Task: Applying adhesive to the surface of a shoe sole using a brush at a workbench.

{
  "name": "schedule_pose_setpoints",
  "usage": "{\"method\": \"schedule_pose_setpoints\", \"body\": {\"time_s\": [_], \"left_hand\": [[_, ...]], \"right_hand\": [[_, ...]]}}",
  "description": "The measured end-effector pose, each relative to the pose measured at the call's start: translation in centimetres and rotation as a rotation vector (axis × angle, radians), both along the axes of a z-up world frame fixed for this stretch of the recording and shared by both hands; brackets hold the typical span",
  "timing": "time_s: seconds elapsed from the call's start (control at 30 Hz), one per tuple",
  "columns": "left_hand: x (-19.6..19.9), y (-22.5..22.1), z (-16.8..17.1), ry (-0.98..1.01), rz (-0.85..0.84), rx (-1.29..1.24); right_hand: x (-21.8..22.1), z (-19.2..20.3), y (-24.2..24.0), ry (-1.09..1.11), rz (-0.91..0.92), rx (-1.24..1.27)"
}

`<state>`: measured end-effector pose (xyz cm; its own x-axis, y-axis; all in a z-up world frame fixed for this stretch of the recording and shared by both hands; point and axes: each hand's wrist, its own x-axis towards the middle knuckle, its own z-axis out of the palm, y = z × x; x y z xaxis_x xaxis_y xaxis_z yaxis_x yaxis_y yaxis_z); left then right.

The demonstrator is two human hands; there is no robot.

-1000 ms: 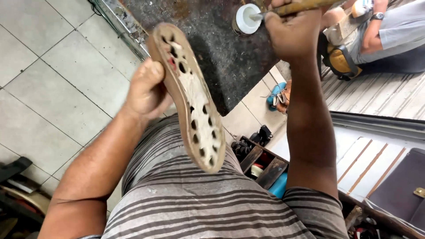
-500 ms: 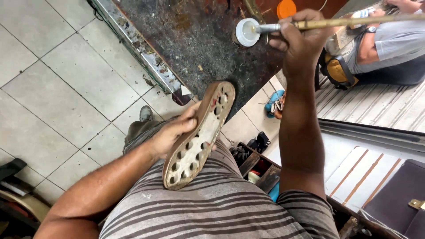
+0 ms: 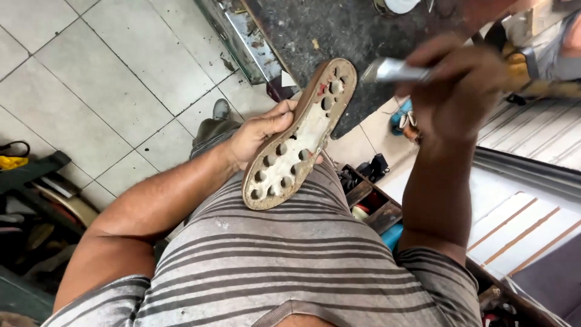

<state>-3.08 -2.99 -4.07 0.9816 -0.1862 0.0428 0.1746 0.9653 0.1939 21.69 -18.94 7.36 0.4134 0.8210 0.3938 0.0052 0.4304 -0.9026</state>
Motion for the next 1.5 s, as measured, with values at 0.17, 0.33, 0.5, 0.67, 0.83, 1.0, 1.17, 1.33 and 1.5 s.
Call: {"method": "schedule_pose_setpoints", "body": {"time_s": [0.17, 0.33, 0.5, 0.67, 0.83, 1.0, 1.17, 1.33, 1.5], "left_hand": [[-0.1, 0.5, -0.1, 0.061, -0.067, 0.039], [0.0, 0.2, -0.7, 0.083, -0.073, 0.025], [0.1, -0.3, -0.4, -0.002, 0.003, -0.084], [-0.2, -0.6, -0.8, 0.036, 0.022, -0.082], [0.1, -0.5, -0.3, 0.026, 0.022, -0.094], [0.0, -0.7, -0.9, -0.031, 0.038, -0.049], [0.5, -2.2, -2.6, 0.298, 0.196, 0.042], [-0.2, -1.8, 1.2, 0.269, 0.193, 0.143], [0.0, -1.3, 2.7, 0.241, 0.174, 0.177]], "right_hand": [[-4.4, 0.8, 1.9, -0.255, 0.153, -0.143], [-4.0, -0.5, 2.8, -0.464, 0.067, -0.192], [-3.5, -0.6, 2.4, -0.632, -0.234, -0.261], [-4.4, -0.6, 0.8, -0.605, -0.428, -0.385], [-3.7, -1.7, 2.6, -0.515, -0.373, -0.186], [-4.9, -2.5, 3.6, -0.413, -0.141, -0.070], [-6.9, -2.6, 1.7, -0.292, 0.426, -0.301], [-6.4, -2.8, 0.7, -0.431, -0.116, -0.108], [-7.6, -3.3, -0.5, -0.502, 0.187, -0.197]]}}
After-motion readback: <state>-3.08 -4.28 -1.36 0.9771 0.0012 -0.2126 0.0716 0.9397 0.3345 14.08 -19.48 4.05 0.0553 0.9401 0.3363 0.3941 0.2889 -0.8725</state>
